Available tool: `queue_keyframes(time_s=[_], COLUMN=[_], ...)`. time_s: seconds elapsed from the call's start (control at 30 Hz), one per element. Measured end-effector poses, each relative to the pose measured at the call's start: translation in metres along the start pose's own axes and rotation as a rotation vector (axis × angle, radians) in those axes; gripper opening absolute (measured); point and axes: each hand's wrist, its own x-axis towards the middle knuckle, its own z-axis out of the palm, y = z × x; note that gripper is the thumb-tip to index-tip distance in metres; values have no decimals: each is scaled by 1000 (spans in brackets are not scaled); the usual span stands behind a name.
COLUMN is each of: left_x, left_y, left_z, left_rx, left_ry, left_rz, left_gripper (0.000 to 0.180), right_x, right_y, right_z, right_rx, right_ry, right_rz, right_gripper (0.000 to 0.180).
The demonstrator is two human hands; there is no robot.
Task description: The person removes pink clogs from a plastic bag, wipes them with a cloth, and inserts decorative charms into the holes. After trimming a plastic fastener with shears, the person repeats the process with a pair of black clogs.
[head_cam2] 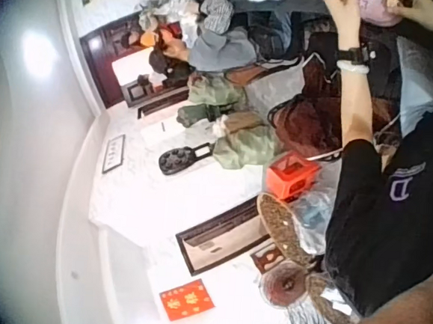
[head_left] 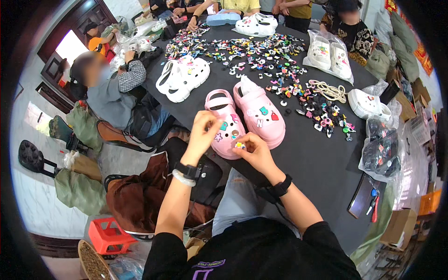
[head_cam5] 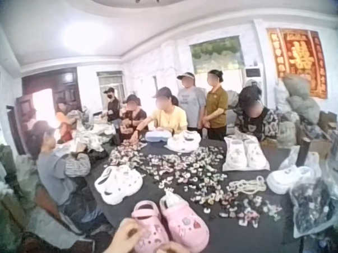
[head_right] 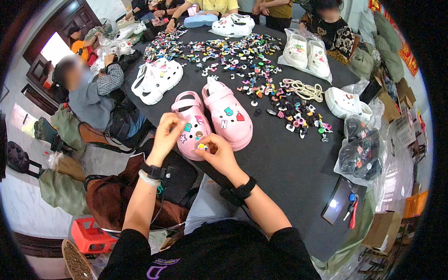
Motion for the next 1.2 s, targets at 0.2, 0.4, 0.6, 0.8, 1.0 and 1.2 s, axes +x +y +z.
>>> queue_keyframes(time_s=[0.2,0.4,0.6,0.8,1.0,1.2], left_x=[-36,-57,-47,-43,-38,-34], left_y=[16,18,8,5,-3,-4], left_z=[-21,7,20,27,21,10], left_rx=[-308,-145,-195,-237,-258,-268], left_ry=[147,118,213,177,112,-8], left_rz=[-265,-305,-267,-303,-379,-362], left_gripper=[9,19,16,10,10,11], right_x=[23,34,34,35,50,56], right_y=[-30,-38,-39,-37,-30,-27], right_z=[3,18,21,9,2,-4], right_rx=[-318,-827,-874,-704,-546,-412], right_ry=[-58,-69,-62,-97,-82,-215], right_rz=[52,-244,-232,-212,-55,138], right_gripper=[27,27,27,20,12,18])
